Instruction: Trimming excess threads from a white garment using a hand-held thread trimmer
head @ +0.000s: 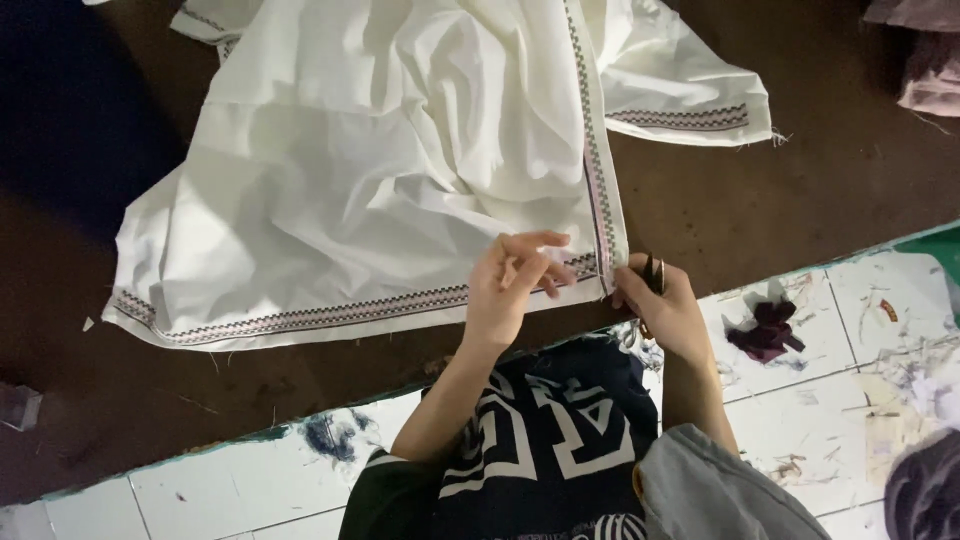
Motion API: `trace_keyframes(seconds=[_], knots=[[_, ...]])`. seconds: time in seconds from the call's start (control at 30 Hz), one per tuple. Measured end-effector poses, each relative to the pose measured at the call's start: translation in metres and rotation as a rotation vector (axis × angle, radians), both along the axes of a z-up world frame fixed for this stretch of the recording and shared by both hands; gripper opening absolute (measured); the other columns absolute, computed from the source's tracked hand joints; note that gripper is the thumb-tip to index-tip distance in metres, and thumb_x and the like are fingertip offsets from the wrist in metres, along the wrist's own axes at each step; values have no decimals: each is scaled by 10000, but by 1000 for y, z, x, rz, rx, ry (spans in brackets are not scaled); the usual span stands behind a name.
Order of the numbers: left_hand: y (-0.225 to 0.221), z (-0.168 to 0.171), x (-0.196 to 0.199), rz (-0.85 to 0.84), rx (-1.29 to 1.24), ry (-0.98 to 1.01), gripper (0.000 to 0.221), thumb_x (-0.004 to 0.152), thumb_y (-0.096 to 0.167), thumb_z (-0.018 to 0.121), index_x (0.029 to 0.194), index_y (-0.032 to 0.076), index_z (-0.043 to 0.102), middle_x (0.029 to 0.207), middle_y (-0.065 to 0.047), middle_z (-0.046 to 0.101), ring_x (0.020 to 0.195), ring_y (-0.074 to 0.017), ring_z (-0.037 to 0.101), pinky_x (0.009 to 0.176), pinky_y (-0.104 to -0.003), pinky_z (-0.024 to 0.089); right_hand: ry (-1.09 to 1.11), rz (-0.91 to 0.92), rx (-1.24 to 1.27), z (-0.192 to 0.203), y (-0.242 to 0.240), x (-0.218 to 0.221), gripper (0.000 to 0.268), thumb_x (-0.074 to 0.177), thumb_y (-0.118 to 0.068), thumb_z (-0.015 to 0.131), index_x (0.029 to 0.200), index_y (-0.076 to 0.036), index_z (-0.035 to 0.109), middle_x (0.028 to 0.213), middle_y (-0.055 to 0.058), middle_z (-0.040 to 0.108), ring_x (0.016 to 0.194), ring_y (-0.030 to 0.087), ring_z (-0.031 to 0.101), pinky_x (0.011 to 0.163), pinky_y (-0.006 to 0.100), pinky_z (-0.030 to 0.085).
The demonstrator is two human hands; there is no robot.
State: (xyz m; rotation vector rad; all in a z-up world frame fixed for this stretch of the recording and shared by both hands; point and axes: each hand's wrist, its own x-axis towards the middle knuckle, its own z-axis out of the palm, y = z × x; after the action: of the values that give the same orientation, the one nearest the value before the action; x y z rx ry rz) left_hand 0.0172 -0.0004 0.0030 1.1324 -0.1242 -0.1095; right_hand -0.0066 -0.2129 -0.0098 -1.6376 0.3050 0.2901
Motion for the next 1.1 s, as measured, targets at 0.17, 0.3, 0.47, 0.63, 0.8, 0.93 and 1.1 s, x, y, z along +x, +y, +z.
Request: trace_keyframes(seconds=[0.17, 0.3, 0.47, 0.63, 0.8, 0.93, 1.1], knots=[[-5, 0, -22, -190, -97, 1, 65, 1071, 65, 565, 1038, 10, 564, 836, -151, 716, 689, -232, 736, 638, -338, 610, -12, 10, 65, 0, 1, 4, 208, 1029, -87, 581, 892, -24, 723, 496, 63, 471, 423, 92, 416, 397, 222, 380], [-13, 20, -25, -232, 508, -121, 246, 1045, 119, 591, 1232, -20, 513, 769, -113, 611, 617, -218, 641, 576, -338, 548, -3, -20, 68, 0, 3, 4, 174, 1006, -86, 623, 870, -9, 701, 508, 75, 492, 440, 109, 475, 422, 227, 392], [-22, -18, -21, -53, 994, -511, 108, 1015, 140, 649, 1086, 63, 623, 735, -63, 566, 600, -211, 609, 569, -302, 511, -2, 5, 63, -12, 2, 5, 194, 1026, -134, 644, 894, -2, 698, 544, 126, 566, 405, 136, 480, 350, 250, 398], [-8, -2, -20, -120, 700, -270, 77, 1029, 109, 619, 974, 60, 641, 540, -54, 499, 435, -165, 435, 465, -256, 402, -8, 4, -59, 3, 6, 6, 141, 1001, -129, 649, 924, -58, 743, 571, 99, 615, 446, 122, 484, 385, 255, 401], [1, 5, -22, -147, 634, -181, 65, 1033, 113, 608, 1000, 61, 627, 554, -66, 520, 451, -147, 458, 464, -245, 398, -46, 30, -194, 13, 1, 7, 82, 969, -99, 698, 978, -44, 758, 631, 133, 663, 550, 180, 548, 518, 301, 439], [-2, 8, -20, -93, 798, -295, 186, 1079, 102, 484, 1176, 7, 611, 682, -160, 603, 515, -282, 567, 493, -326, 487, 98, 66, -596, 27, -1, 3, 283, 941, -234, 730, 1195, -118, 680, 1011, 180, 758, 948, 400, 718, 799, 502, 570], [-16, -23, -18, -27, 998, -495, 249, 1049, 69, 540, 1288, 25, 597, 778, -158, 657, 606, -284, 633, 536, -354, 530, 99, 31, -706, 28, -15, -10, 334, 950, -318, 732, 1229, -153, 648, 1012, 147, 755, 974, 376, 712, 836, 515, 565]])
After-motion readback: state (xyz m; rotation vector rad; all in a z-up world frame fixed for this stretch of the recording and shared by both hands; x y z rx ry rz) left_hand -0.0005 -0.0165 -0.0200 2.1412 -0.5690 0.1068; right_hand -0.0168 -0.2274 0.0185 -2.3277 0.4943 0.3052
